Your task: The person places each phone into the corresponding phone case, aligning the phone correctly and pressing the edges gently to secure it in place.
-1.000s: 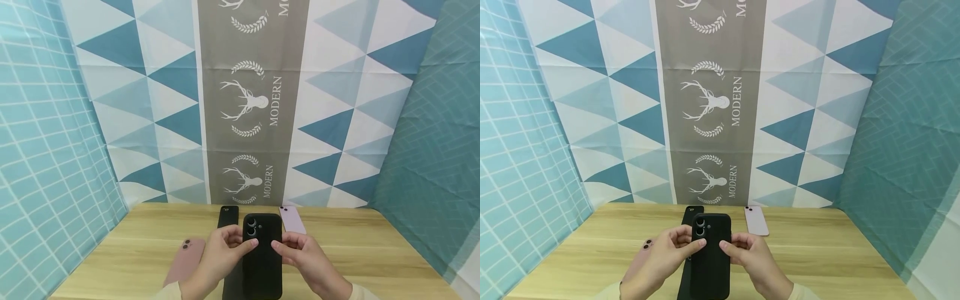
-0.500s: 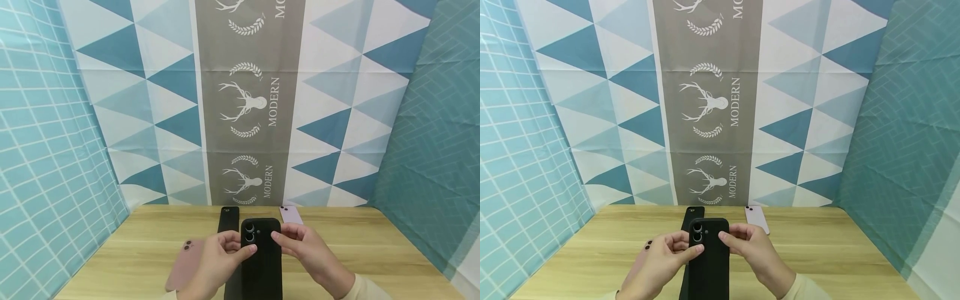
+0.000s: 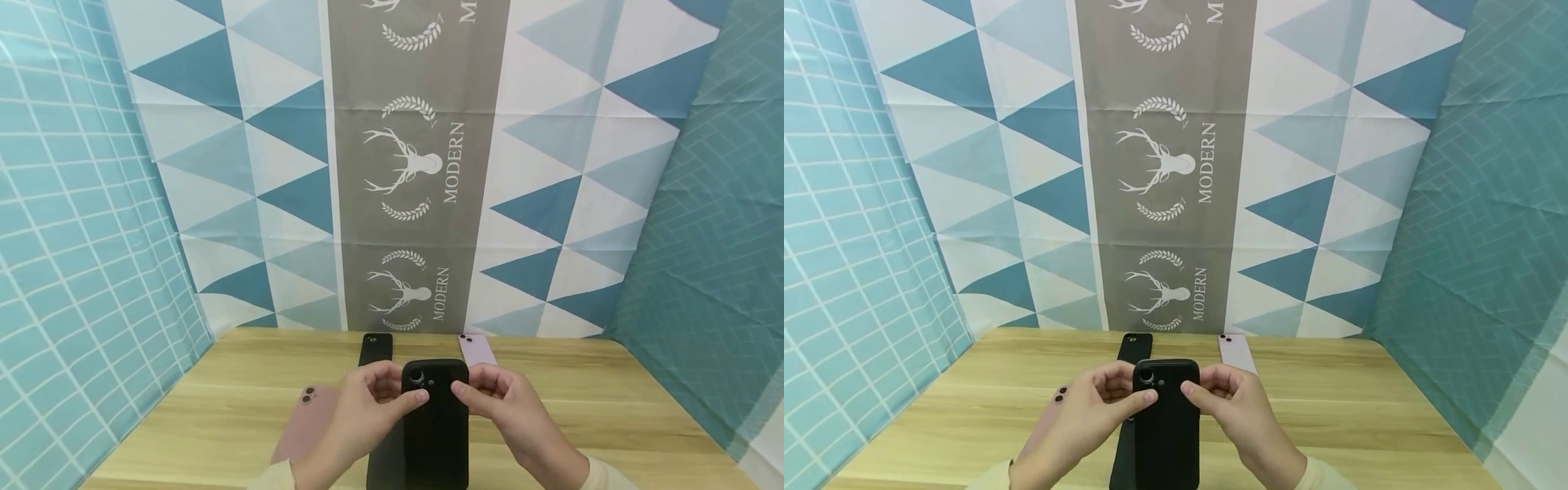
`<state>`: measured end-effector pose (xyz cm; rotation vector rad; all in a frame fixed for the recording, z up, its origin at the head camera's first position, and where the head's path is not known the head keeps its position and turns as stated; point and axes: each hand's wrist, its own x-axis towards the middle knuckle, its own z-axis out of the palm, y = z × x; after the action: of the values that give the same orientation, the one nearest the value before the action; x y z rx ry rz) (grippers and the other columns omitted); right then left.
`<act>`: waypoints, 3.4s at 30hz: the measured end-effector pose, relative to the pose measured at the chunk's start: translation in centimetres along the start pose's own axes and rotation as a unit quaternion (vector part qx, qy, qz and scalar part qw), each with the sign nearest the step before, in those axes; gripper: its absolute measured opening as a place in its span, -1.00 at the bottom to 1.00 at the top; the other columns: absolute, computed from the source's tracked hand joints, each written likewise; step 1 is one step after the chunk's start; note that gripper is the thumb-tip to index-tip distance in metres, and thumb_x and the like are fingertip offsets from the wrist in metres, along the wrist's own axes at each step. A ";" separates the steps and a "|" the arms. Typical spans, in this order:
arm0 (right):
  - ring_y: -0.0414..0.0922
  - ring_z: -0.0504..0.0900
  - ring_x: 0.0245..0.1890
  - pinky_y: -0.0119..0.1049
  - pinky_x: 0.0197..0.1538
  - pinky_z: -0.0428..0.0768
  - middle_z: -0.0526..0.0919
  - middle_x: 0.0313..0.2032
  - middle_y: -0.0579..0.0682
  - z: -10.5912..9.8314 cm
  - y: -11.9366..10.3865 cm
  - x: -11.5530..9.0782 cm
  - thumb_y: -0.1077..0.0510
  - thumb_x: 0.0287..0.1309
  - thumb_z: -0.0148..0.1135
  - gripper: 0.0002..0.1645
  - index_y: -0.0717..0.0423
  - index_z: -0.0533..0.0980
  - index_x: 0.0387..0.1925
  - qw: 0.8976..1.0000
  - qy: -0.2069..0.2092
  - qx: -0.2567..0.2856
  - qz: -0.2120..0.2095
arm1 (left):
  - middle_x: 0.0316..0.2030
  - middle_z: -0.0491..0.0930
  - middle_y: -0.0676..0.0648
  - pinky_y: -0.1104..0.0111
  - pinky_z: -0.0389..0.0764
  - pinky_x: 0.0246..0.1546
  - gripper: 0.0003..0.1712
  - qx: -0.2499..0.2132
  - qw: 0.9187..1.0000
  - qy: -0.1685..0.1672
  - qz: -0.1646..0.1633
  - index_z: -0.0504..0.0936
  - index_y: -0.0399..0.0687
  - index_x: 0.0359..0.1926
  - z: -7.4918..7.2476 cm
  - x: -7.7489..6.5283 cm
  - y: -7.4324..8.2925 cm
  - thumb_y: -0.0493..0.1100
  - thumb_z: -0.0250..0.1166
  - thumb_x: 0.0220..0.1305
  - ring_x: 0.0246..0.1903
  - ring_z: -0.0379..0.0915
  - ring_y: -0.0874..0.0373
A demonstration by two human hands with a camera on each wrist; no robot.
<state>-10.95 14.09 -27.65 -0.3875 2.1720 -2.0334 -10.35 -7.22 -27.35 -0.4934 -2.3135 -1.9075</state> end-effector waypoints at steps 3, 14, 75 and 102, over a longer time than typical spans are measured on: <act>-0.28 0.67 -0.28 -0.33 -0.05 0.64 0.65 -0.36 -0.23 -0.1 0.0 0.0 0.08 0.27 0.21 -0.79 0.17 0.54 -0.20 1.000 -0.017 0.002 0.003 | -0.43 0.70 -0.22 0.53 0.58 -0.40 -0.71 -0.001 1.000 0.010 0.000 0.62 -0.30 -0.29 0.1 0.0 0.1 -0.19 0.47 0.03 -0.53 0.54 0.34; -0.26 0.61 -0.24 -0.31 -0.04 0.64 0.64 -0.28 -0.18 0.2 -1.4 0.7 0.02 0.27 0.20 -0.53 0.37 0.50 -0.01 0.998 -0.020 -0.056 -0.014 | -0.47 0.66 -0.18 0.52 0.58 -0.41 -0.73 0.000 1.000 0.014 -0.005 0.61 -0.27 -0.35 -0.4 0.0 0.3 -0.18 0.48 0.02 -0.55 0.51 0.34; -0.24 0.67 -0.22 -0.39 -0.01 0.60 0.70 -0.34 -0.22 -0.2 0.4 0.7 0.09 0.28 0.19 -0.66 0.26 0.55 -0.04 1.000 -0.027 -0.002 -0.002 | -0.31 0.69 -0.06 0.51 0.60 -0.25 -0.64 -0.041 0.997 -0.015 -0.059 0.64 -0.22 -0.13 -0.4 0.5 -0.5 -0.06 0.41 0.14 -0.34 0.59 0.27; -0.27 0.67 -0.23 -0.41 -0.01 0.59 0.73 -0.33 -0.27 -0.5 -0.8 -0.3 0.14 0.24 0.24 -0.62 0.37 0.54 -0.03 0.999 -0.029 -0.005 -0.023 | -0.40 0.68 -0.11 0.50 0.60 -0.32 -0.70 -0.022 0.998 -0.010 -0.057 0.63 -0.30 -0.25 0.0 0.3 0.7 -0.15 0.43 0.11 -0.45 0.55 0.29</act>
<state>-10.76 14.57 -26.79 -0.4964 2.1600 -2.0090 -10.40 -7.02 -26.66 -0.3948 -2.3656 -2.0155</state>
